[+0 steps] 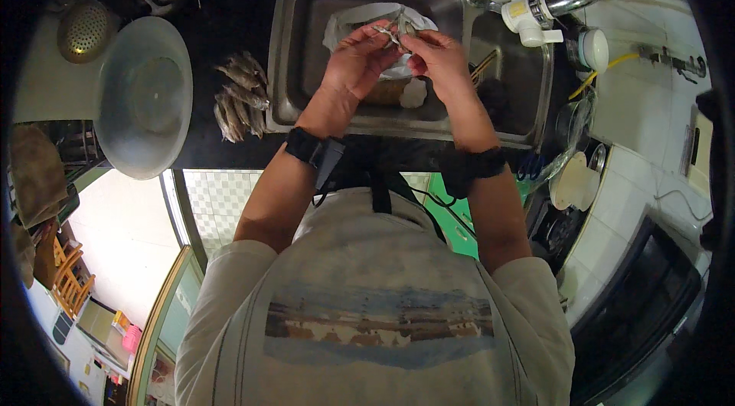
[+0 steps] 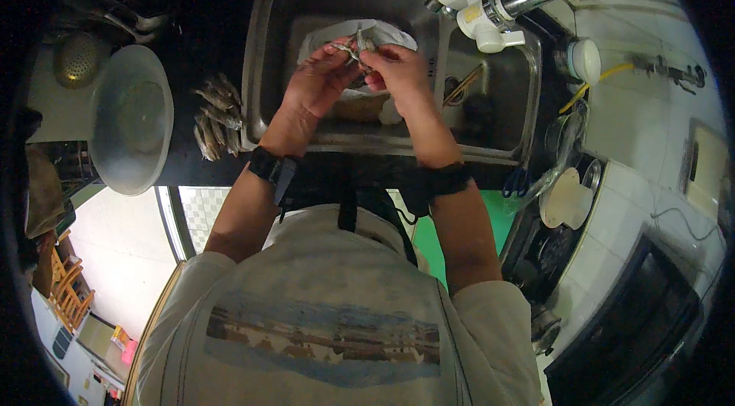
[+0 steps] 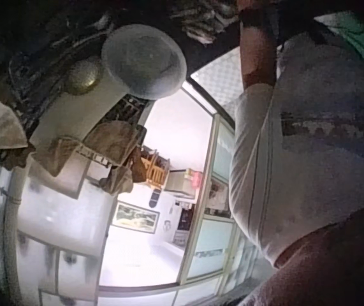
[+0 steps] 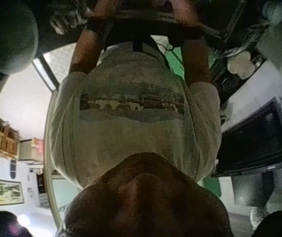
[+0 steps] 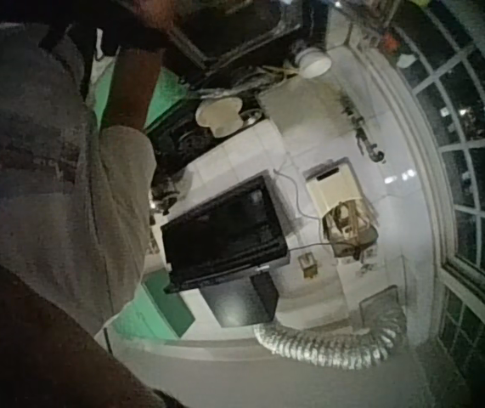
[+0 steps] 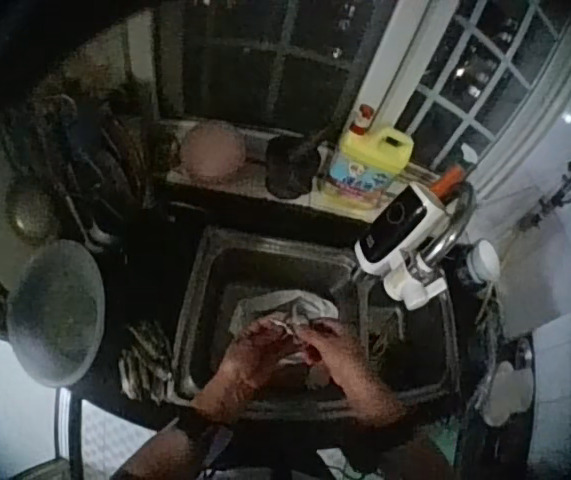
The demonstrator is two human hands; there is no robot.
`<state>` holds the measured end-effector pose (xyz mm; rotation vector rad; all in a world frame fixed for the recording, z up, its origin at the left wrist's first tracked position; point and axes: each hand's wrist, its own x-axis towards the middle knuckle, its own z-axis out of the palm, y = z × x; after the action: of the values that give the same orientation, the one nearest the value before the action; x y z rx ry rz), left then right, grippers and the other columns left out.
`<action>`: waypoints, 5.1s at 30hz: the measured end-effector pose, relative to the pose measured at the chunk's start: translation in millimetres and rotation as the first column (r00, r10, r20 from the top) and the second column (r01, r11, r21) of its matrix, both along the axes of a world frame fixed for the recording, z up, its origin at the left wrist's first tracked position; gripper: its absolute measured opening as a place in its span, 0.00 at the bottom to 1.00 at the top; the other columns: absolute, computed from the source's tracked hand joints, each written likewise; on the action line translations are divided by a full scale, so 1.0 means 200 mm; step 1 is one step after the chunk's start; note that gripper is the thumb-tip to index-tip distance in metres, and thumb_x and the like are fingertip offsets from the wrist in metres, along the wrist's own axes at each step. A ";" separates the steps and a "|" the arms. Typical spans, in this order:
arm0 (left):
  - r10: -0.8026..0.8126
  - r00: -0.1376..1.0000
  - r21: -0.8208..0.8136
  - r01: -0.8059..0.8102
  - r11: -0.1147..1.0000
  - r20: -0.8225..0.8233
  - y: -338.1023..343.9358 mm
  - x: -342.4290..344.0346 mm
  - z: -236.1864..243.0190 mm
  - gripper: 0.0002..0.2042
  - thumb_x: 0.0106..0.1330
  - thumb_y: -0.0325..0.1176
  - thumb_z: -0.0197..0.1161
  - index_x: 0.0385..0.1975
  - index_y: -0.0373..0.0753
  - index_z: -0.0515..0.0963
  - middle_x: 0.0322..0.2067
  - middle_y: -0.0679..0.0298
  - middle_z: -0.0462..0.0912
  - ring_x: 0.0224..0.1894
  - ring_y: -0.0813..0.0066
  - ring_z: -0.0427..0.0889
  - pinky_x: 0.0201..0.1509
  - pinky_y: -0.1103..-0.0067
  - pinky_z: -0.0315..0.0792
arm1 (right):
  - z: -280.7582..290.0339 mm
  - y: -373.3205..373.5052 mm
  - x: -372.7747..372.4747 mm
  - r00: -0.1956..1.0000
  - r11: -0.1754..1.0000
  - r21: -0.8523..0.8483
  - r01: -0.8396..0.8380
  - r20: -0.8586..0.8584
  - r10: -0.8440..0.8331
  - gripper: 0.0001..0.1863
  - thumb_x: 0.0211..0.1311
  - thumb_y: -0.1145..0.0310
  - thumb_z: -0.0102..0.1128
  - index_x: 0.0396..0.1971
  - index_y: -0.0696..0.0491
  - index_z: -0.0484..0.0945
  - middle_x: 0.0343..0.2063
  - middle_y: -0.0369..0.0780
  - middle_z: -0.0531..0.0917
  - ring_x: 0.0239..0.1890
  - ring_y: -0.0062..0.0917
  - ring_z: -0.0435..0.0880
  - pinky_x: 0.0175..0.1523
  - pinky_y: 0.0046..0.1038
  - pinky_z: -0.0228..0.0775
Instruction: The person stands at a kitchen sink and prepares small fish by hand. They remove the heads and internal organs, then place the cleaned fish into a plastic bag. The person uses scissors to cut the bag and continues processing the fish one by one.
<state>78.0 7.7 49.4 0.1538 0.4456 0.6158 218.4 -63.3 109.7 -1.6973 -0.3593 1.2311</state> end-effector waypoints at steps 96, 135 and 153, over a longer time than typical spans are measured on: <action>0.144 0.611 0.518 0.496 0.697 -0.778 -0.97 -0.35 -0.18 0.07 0.58 0.25 0.65 0.34 0.29 0.81 0.27 0.59 0.85 0.26 0.78 0.82 0.29 0.81 0.75 | -0.39 -1.08 -0.36 0.999 0.999 0.032 -0.003 -0.040 0.005 0.12 0.61 0.74 0.62 0.42 0.64 0.79 0.33 0.42 0.84 0.31 0.26 0.86 0.36 0.23 0.81; -0.240 0.904 0.155 -0.197 -0.968 -0.354 -0.32 -0.11 -0.02 0.07 0.51 0.30 0.62 0.31 0.43 0.79 0.34 0.66 0.73 0.40 0.70 0.77 0.33 0.78 0.77 | -0.53 -1.01 -0.64 0.484 0.972 0.109 0.208 0.852 -0.199 0.11 0.52 0.69 0.67 0.35 0.55 0.83 0.31 0.44 0.82 0.33 0.38 0.82 0.40 0.33 0.76; -0.334 0.895 0.030 -0.341 -0.940 -0.295 -0.31 -0.08 0.02 0.11 0.53 0.32 0.58 0.36 0.46 0.78 0.40 0.69 0.74 0.45 0.73 0.75 0.41 0.84 0.75 | -0.52 -1.01 -0.74 0.459 0.914 0.137 0.383 0.830 -0.316 0.08 0.50 0.69 0.66 0.32 0.55 0.83 0.28 0.43 0.83 0.31 0.37 0.83 0.37 0.31 0.76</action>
<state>61.7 -54.4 53.0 -2.7654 1.4644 -0.2596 70.9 -264.3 5.8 -2.2128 -0.4952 0.0092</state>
